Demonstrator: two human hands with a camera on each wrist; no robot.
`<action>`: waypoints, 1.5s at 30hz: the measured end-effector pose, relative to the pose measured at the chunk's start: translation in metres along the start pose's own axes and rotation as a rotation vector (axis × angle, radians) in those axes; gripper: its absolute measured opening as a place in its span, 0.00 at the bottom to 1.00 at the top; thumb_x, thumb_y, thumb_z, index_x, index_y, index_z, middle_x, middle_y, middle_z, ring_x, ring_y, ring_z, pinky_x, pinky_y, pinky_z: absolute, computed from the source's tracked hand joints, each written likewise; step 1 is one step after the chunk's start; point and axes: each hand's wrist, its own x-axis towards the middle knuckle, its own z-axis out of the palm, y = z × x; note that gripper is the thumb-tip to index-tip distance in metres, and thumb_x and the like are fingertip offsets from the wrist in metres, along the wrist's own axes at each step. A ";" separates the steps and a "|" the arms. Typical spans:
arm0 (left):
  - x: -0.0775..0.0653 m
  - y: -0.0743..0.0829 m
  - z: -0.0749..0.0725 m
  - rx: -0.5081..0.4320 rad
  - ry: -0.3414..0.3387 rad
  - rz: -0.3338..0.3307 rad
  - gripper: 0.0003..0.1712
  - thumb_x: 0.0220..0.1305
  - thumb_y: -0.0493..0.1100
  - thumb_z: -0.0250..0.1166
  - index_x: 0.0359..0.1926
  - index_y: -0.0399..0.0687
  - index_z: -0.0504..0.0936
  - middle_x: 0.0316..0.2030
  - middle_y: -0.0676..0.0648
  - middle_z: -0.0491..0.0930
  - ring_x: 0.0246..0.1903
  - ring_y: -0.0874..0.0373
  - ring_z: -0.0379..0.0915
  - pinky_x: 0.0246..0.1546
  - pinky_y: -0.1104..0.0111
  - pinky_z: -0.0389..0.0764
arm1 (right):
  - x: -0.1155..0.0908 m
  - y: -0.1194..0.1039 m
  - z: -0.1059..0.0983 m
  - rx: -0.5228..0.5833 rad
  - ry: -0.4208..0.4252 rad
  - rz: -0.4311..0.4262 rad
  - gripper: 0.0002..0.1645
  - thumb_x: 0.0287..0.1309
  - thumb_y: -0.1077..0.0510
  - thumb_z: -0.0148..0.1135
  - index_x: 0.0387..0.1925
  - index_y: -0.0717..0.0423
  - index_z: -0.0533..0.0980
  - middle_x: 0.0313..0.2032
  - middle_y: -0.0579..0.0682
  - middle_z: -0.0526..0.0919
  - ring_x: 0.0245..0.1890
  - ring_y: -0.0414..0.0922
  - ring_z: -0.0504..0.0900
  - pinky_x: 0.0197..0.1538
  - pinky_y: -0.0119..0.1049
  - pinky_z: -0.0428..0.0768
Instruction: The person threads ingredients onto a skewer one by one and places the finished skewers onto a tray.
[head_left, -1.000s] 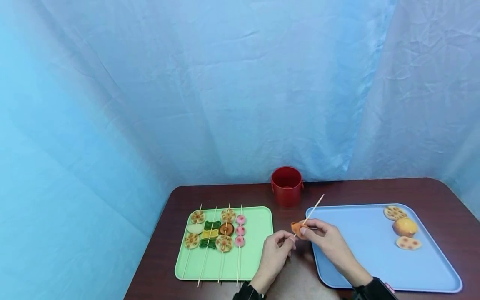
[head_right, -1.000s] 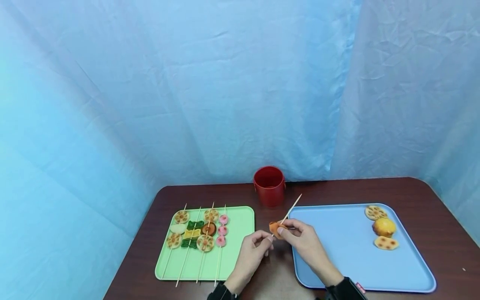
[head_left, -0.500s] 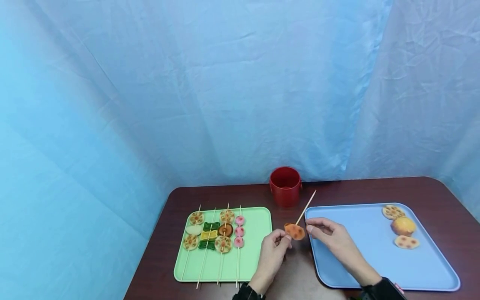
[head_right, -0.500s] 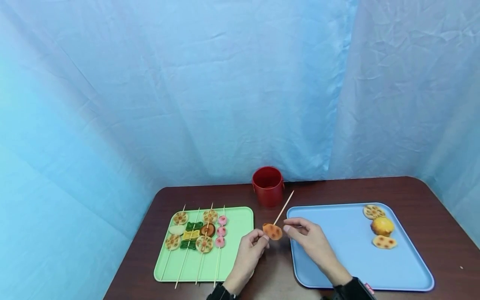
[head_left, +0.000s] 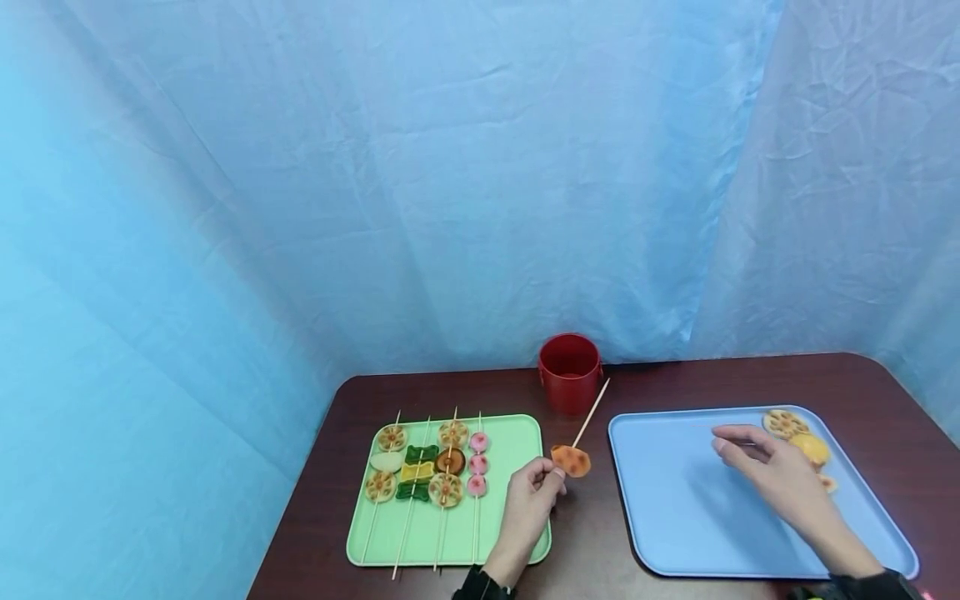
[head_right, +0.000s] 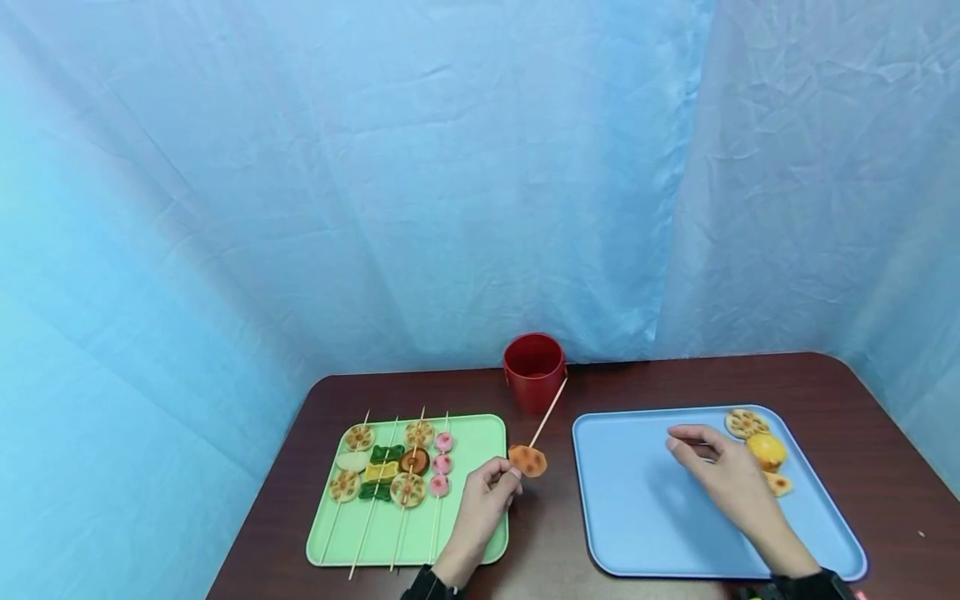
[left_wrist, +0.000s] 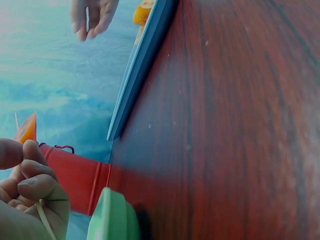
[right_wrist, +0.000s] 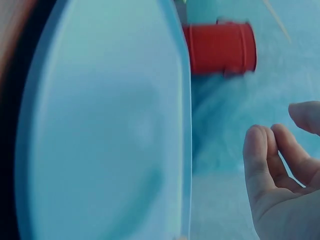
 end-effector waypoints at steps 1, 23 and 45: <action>0.000 0.001 -0.001 0.005 0.002 -0.005 0.10 0.68 0.35 0.63 0.35 0.28 0.81 0.22 0.51 0.77 0.18 0.67 0.64 0.22 0.77 0.65 | 0.000 0.004 -0.004 -0.035 0.018 -0.011 0.35 0.73 0.39 0.60 0.63 0.65 0.77 0.54 0.63 0.85 0.42 0.31 0.84 0.38 0.29 0.83; -0.003 -0.003 -0.016 0.031 -0.015 -0.011 0.11 0.68 0.36 0.63 0.35 0.27 0.81 0.23 0.50 0.78 0.19 0.66 0.63 0.23 0.76 0.62 | 0.001 0.067 -0.048 -0.482 -0.037 0.018 0.23 0.59 0.57 0.71 0.47 0.75 0.81 0.34 0.59 0.82 0.35 0.55 0.75 0.36 0.57 0.75; -0.004 -0.005 -0.013 0.027 -0.009 -0.038 0.11 0.67 0.36 0.63 0.35 0.27 0.81 0.23 0.50 0.78 0.20 0.64 0.64 0.23 0.76 0.62 | -0.008 0.081 -0.043 -0.562 -0.045 -0.007 0.19 0.58 0.62 0.73 0.43 0.75 0.78 0.38 0.67 0.79 0.35 0.59 0.76 0.41 0.63 0.77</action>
